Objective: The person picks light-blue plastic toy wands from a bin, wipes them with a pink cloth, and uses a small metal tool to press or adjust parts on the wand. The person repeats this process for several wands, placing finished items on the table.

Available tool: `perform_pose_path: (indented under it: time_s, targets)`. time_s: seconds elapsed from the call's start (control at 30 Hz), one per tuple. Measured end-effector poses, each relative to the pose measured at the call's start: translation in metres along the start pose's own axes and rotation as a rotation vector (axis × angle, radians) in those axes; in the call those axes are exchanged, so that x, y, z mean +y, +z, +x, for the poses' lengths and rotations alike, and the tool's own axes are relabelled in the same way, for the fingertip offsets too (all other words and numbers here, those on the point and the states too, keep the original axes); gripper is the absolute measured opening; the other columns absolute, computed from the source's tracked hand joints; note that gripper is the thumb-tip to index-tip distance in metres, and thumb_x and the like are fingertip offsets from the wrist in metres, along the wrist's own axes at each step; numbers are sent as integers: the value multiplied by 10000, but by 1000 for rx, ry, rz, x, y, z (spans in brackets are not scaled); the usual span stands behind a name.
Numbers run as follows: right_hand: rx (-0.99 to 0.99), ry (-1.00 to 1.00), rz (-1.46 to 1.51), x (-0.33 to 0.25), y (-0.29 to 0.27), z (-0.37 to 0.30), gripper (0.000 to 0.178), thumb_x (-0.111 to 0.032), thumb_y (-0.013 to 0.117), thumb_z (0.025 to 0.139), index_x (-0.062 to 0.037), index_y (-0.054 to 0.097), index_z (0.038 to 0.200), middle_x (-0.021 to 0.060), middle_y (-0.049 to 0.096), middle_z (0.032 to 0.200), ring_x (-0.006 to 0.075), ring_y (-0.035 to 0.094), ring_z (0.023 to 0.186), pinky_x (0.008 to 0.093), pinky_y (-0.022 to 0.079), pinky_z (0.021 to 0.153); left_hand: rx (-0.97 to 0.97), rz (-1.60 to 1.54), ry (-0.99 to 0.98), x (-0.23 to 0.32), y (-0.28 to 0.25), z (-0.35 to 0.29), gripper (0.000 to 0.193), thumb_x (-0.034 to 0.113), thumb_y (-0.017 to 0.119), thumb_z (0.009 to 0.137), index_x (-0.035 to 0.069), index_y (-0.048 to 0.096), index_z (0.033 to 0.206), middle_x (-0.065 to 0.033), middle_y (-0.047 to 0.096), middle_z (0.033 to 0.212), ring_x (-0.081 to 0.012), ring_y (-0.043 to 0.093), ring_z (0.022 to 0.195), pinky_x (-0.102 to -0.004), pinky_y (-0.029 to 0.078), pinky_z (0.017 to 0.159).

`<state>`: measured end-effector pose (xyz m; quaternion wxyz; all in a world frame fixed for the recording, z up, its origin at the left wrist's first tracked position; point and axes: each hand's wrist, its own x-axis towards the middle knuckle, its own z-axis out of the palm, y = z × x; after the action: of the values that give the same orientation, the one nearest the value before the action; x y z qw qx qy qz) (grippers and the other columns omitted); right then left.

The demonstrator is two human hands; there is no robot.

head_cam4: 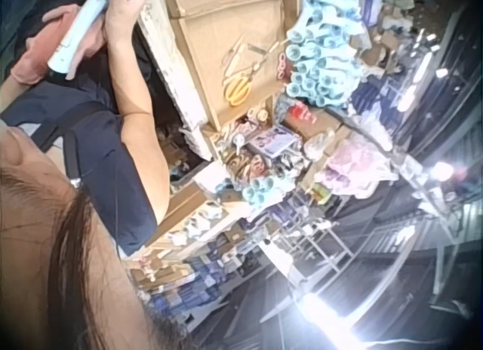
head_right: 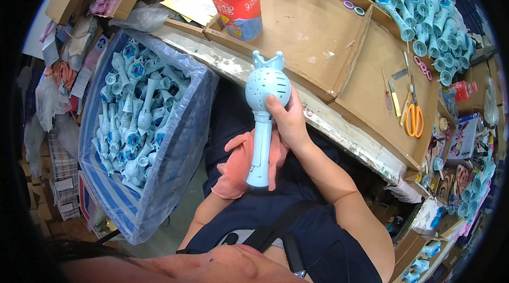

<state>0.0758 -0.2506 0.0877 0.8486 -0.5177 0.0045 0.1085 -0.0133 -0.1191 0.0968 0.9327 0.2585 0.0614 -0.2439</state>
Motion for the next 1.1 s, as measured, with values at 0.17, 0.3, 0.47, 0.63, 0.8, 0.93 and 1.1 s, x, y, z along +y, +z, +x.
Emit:
perform_pose_path:
  time_s: [0.17,0.3,0.47,0.63,0.8,0.93,1.1]
  targets:
    - [-16,68,24,-12,7,-5,807,-648,616,929,2,444,1376,190,654,1117,266,714,872,376,616,714,-14,95,6,12,22,-15,450,292,361,1114,94,351,1518,-62,510,1314,-163,533,1236,-300,442,1060]
    - [8,81,72,-15,9,-5,823,-663,580,929,12,452,1383,212,668,1131,282,722,888,382,619,717,-17,497,21,18,27,-15,505,368,417,1088,61,394,1488,-58,548,1275,-179,569,1173,-315,466,1003]
    - [-119,63,316,-11,-2,0,832,-615,589,944,15,401,1453,229,625,1276,349,711,1064,402,626,814,-85,189,-21,14,19,-11,383,353,475,1053,48,457,1283,-83,553,1059,-204,568,950,-324,463,826]
    - [-263,143,526,-1,-9,6,809,-604,569,965,8,402,1468,233,610,1333,360,692,1114,403,613,850,-204,-113,-115,5,15,2,309,338,534,1019,35,520,1078,-108,559,844,-229,568,728,-333,459,648]
    - [-90,295,234,3,-21,5,575,-444,477,1087,-15,456,1469,161,636,1335,272,681,1135,394,549,993,-199,12,134,8,23,11,379,316,684,925,17,517,1089,-125,575,763,-242,583,626,-330,452,558]
    - [-21,53,-221,-13,-44,-21,395,-170,615,1051,24,530,1384,107,674,1239,156,665,1099,318,540,975,-99,94,31,20,31,23,368,256,682,901,7,480,1080,-122,567,664,-246,582,592,-324,458,574]
    - [265,-119,-431,-41,-76,-75,266,-134,648,1028,15,645,1248,72,716,1129,116,676,1016,279,551,895,-277,61,-29,15,35,49,169,119,622,882,36,475,894,-141,597,598,-249,567,559,-329,458,573]
